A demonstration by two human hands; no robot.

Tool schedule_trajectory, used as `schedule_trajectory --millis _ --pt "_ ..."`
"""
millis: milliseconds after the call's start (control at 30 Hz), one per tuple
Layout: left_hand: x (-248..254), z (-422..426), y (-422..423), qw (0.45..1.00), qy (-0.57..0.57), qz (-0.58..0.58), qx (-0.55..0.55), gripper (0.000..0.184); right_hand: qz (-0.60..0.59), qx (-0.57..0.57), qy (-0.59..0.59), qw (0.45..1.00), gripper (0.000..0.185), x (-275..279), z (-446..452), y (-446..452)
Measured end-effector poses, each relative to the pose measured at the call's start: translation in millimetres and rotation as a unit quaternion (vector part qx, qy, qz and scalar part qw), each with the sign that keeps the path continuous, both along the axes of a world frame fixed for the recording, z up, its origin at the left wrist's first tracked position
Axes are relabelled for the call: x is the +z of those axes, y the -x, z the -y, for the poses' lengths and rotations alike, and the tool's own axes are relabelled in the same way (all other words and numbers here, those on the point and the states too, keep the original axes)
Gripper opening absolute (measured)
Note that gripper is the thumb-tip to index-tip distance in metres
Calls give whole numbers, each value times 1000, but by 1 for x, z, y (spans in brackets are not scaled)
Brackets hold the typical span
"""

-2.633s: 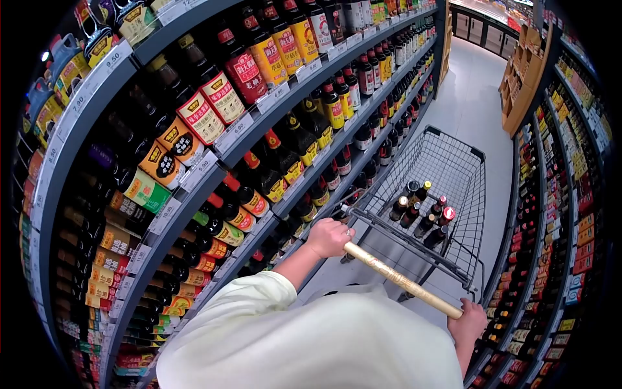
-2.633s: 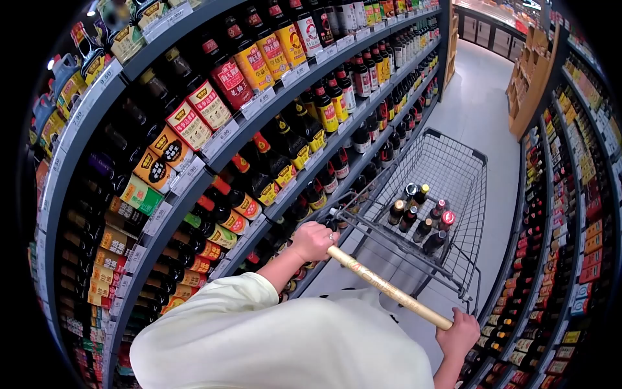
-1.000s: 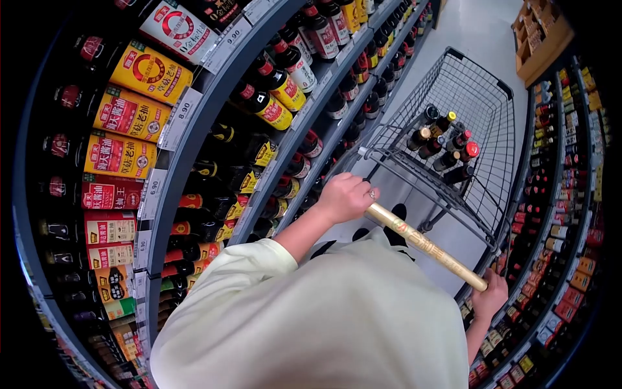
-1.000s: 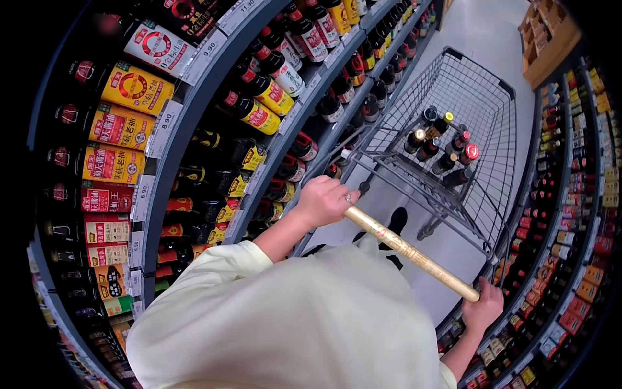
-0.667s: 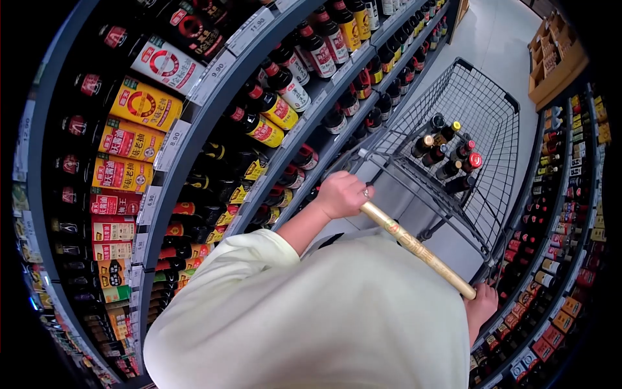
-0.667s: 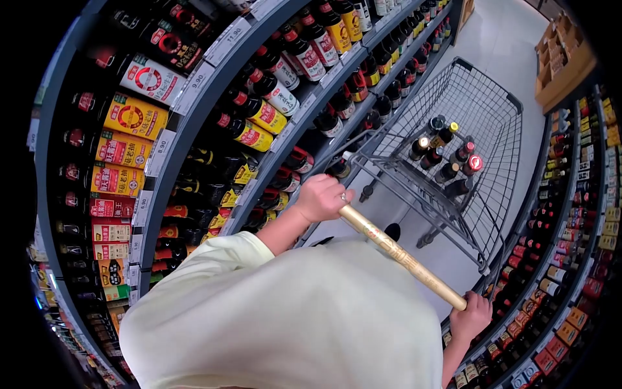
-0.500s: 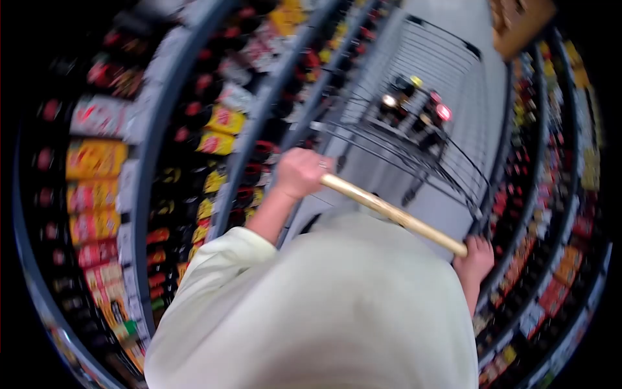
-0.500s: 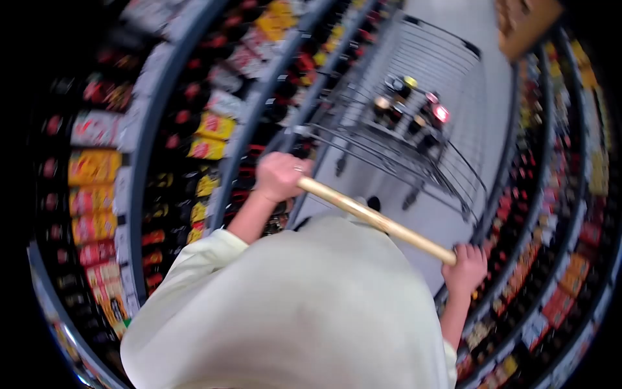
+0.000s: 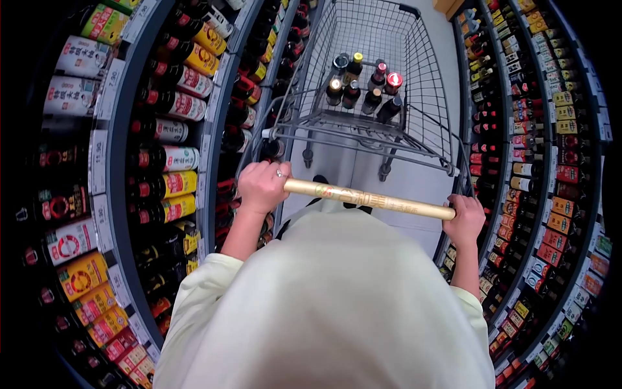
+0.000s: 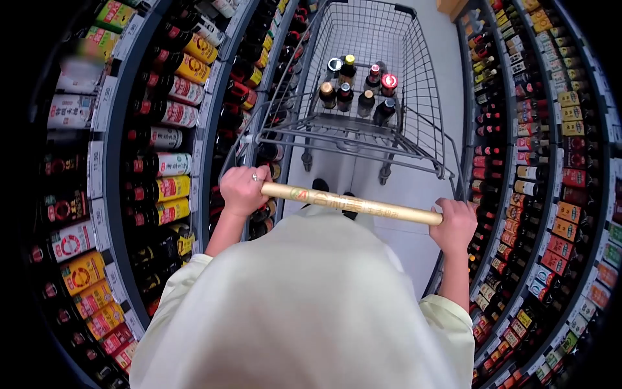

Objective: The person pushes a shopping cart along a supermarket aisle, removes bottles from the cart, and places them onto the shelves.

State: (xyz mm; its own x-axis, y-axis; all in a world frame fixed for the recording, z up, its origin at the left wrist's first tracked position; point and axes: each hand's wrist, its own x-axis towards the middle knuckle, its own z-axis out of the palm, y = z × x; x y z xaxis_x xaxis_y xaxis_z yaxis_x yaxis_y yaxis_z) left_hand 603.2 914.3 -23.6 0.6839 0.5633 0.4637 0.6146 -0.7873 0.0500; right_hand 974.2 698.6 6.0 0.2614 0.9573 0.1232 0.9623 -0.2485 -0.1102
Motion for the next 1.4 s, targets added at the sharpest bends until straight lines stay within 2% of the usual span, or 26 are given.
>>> schedule_trajectory --millis 167,533,1133,1200,1267,1300,1400 --pt "-7 -19 -2 1000 1 13 -11 9 -1 -12 20 1000 15 6 -18 -1" --pt "-10 -57 -14 999 18 28 -22 10 28 -11 75 997 11 6 -59 -13" --pt "-9 -79 -33 999 23 22 11 7 49 35 48 997 10 -3 -82 -36" --pt "-10 -80 -34 1000 18 21 13 7 12 -8 104 994 14 0 -83 -35" --pt "-10 -82 -34 1000 8 19 15 7 -26 62 164 984 23 26 -92 -34" --pt "-9 -81 -33 1000 8 13 16 8 -101 44 209 972 34 42 -94 -34" --pt "-5 -78 -35 1000 12 5 15 6 -163 18 150 975 39 59 -107 -55"
